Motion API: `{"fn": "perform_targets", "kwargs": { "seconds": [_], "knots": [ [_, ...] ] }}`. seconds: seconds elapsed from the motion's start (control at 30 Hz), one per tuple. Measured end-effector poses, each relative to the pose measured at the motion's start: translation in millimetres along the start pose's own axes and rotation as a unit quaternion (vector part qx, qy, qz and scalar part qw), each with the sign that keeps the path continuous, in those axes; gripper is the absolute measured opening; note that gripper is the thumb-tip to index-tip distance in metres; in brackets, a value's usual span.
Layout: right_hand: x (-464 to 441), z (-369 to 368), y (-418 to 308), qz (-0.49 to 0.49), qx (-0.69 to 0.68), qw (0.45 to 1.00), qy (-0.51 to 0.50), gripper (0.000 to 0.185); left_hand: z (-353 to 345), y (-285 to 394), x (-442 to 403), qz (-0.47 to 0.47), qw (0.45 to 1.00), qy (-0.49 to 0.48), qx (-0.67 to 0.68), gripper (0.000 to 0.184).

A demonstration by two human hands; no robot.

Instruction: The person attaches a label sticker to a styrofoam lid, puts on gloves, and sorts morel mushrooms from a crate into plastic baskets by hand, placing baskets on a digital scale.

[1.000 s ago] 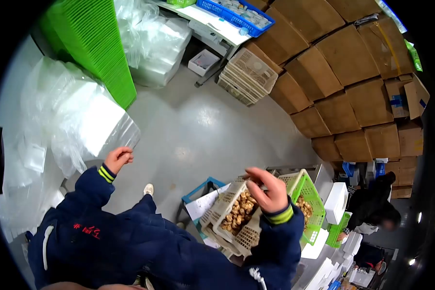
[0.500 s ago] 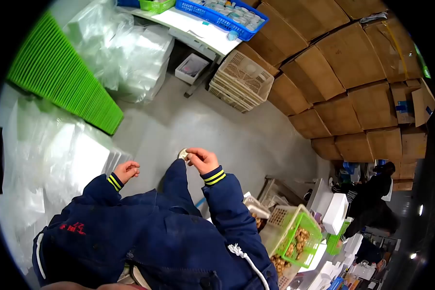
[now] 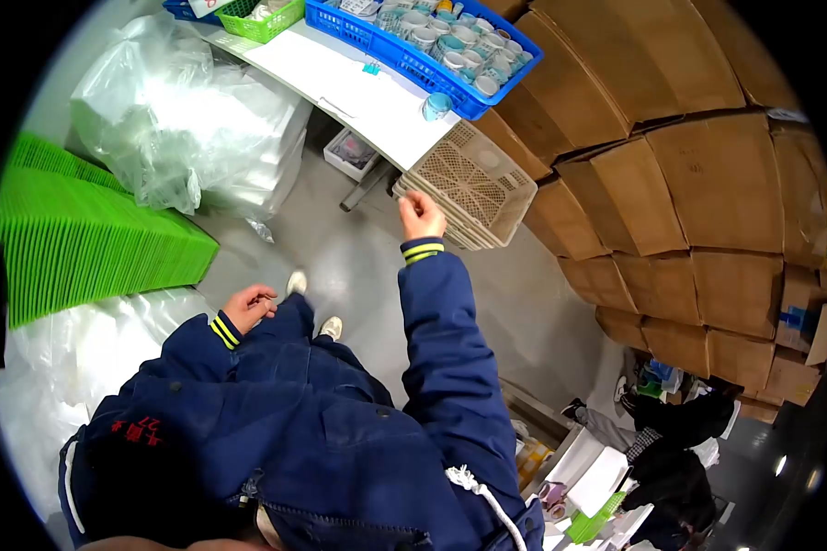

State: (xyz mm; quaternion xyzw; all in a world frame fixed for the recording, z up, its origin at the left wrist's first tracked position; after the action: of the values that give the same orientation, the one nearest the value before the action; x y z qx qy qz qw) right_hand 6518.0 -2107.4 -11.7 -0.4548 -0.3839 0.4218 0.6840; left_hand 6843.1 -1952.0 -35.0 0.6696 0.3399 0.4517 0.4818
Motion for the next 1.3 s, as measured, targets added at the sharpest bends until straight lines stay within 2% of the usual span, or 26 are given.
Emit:
{"fn": "perform_targets", "kwargs": {
  "seconds": [0.03,0.07,0.2,0.33,0.37,0.43,0.47,0.53,0.57,0.6,0.63,0.67,0.7,0.73,0.77,0.8,0.87,0.9,0.93,1.0,1.03,1.07,1.13,1.2,1.23,1.3],
  "knots": [
    [-33,-6,9,0.04,0.027,0.998,0.027,0.024,3,3,-17,0.0,1.0,0.001,0.004,0.022],
    [-47,-10,-13,0.065,0.115,0.989,0.069,0.026,8,2,-33,0.01,1.0,-0.003,-0.002,0.022],
    [-123,-32,-21,0.076,0.212,0.967,0.116,0.032,28,11,-105,-0.016,1.0,0.003,0.017,0.023],
    [-187,-57,-26,0.155,0.319,0.919,0.175,0.034,51,42,-171,-0.016,1.0,-0.007,-0.011,0.022],
    [-201,-62,-25,0.104,0.341,0.919,0.17,0.033,56,51,-190,-0.052,0.997,-0.009,-0.053,0.021],
    [-220,-67,-22,0.106,0.386,0.899,0.181,0.031,58,65,-221,-0.101,0.989,-0.016,-0.109,0.02],
    [-226,-67,-20,0.116,0.43,0.874,0.194,0.029,57,75,-236,-0.083,0.991,-0.023,-0.107,0.02],
    [-235,-60,-13,0.076,0.446,0.877,0.162,0.023,51,93,-264,-0.028,0.995,-0.049,-0.079,0.02],
    [-239,-53,-11,0.088,0.417,0.893,0.141,0.021,45,103,-279,-0.015,0.996,-0.065,-0.053,0.02],
    [-239,-46,-10,0.099,0.389,0.908,0.12,0.018,40,112,-294,-0.025,0.994,-0.068,-0.086,0.02],
    [-236,-37,-5,0.073,0.245,0.962,0.095,0.018,33,123,-308,-0.045,0.992,-0.078,-0.084,0.022],
    [-235,-28,3,-0.016,0.088,0.996,0.014,0.016,26,135,-321,-0.064,0.991,-0.089,-0.081,0.023],
    [-223,-21,-11,-0.047,0.042,0.997,-0.045,0.015,19,148,-332,-0.095,0.986,-0.09,-0.103,0.027],
    [-209,-16,-39,-0.078,-0.006,0.992,-0.103,0.013,11,162,-341,-0.126,0.98,-0.091,-0.124,0.03],
    [-195,-11,-58,-0.156,-0.015,0.979,-0.133,0.012,2,173,-348,-0.091,0.983,-0.101,-0.12,0.044],
    [-182,-8,-73,-0.231,-0.025,0.959,-0.162,0.012,-8,182,-353,-0.087,0.984,-0.1,-0.119,0.044],
    [-167,-8,-74,-0.225,-0.071,0.95,-0.207,0.009,-24,207,-359,-0.297,0.929,-0.093,-0.201,0.054],
    [-161,-11,-79,-0.259,-0.123,0.929,-0.233,0.008,-29,206,-362,-0.302,0.919,-0.094,-0.236,0.06],
    [-154,-14,-83,-0.294,-0.174,0.904,-0.257,0.007,-33,206,-365,-0.298,0.919,-0.095,-0.24,0.06],
    [-149,-15,-79,-0.314,-0.267,0.858,-0.307,0.014,-44,203,-368,-0.339,0.881,-0.132,-0.303,0.058],
    [-147,-16,-78,-0.321,-0.281,0.847,-0.317,0.014,-48,198,-369,-0.329,0.898,-0.148,-0.252,0.053],
    [-147,-14,-84,-0.308,-0.233,0.856,-0.342,0.013,-54,194,-370,-0.325,0.9,-0.147,-0.251,0.053],
    [-144,-14,-99,-0.223,-0.145,0.902,-0.341,0.011,-64,187,-367,-0.255,0.953,-0.146,-0.079,0.047],
    [-142,-17,-109,-0.046,-0.102,0.961,-0.253,0.017,-67,183,-365,-0.263,0.952,-0.128,-0.092,0.039],
    [-141,-6,-115,-0.005,-0.006,0.977,-0.215,0.029,-67,176,-364,-0.257,0.956,-0.124,-0.069,0.036],
    [-144,-5,-127,0.029,-0.003,0.973,-0.229,0.034,-71,174,-361,-0.27,0.955,-0.099,-0.07,0.028]
  ]
}}
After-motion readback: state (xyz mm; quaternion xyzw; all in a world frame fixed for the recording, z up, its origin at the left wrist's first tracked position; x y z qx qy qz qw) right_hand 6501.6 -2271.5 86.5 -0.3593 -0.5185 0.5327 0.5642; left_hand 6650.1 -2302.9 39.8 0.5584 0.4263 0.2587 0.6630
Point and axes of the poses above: each hand's wrist, its own x-axis away from the middle knuckle, its own z-axis out of the back of the hand, y = z × x, the point moved 3 cm from there along -x, towards the middle knuckle, and after that the axes turned 10 degrees about -z, right-handed, at the moved point
